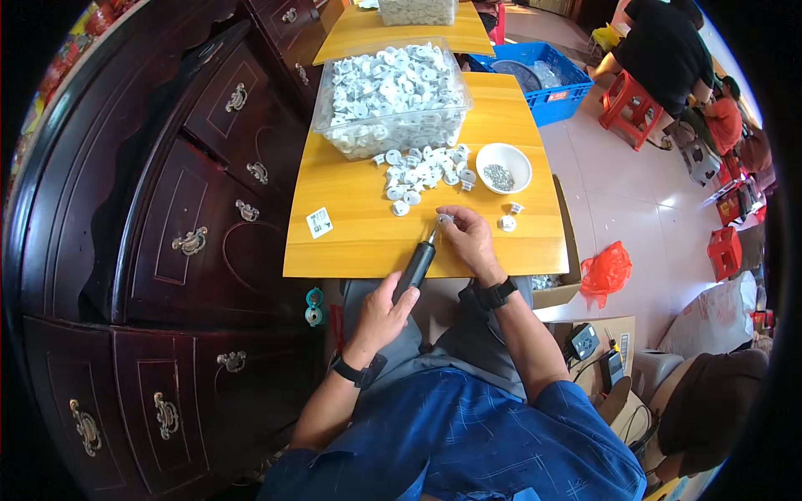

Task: Using a handheld tool to assemble small white plastic components at a table in a workshop setting.

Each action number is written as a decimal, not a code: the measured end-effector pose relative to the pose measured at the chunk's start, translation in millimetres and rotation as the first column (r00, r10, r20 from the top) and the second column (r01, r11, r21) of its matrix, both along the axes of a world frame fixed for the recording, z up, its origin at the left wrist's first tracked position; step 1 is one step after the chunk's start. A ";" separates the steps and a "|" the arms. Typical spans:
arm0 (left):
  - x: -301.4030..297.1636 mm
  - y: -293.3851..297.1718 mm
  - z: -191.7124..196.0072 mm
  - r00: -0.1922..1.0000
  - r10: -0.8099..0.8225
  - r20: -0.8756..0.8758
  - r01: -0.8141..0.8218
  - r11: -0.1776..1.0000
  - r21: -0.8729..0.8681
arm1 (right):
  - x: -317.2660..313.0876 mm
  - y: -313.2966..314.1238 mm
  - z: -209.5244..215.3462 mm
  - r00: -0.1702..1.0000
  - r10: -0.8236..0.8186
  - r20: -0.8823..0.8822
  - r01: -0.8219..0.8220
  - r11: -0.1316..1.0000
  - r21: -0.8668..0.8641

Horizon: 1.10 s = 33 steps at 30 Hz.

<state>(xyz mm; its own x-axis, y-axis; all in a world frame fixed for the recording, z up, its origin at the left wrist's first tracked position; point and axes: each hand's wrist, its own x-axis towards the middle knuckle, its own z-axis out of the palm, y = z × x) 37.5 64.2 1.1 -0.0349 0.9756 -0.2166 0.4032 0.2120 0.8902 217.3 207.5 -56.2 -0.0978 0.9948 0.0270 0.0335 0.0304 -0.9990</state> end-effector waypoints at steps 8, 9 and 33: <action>-3.9 0.4 -6.1 1.000 -0.019 0.002 0.019 1.000 0.006 | 0.2 -0.7 0.2 0.997 0.003 0.082 -0.007 0.999 0.050; -3.8 0.3 -5.0 1.000 -0.018 0.003 0.018 1.000 0.007 | 0.1 -1.0 0.4 0.997 0.003 0.082 -0.008 0.999 0.050; -5.1 2.8 -5.1 0.943 0.065 0.327 -0.008 0.985 -0.172 | 1.3 -1.5 -4.9 0.997 0.027 0.067 -0.034 0.995 0.095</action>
<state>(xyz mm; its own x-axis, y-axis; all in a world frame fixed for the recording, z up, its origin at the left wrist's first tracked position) 32.4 67.0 -4.1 0.0311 0.9242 -0.3806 0.0814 0.3772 0.9225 218.6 206.0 -61.2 -0.1329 0.9845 0.1148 0.0968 0.1281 -0.9870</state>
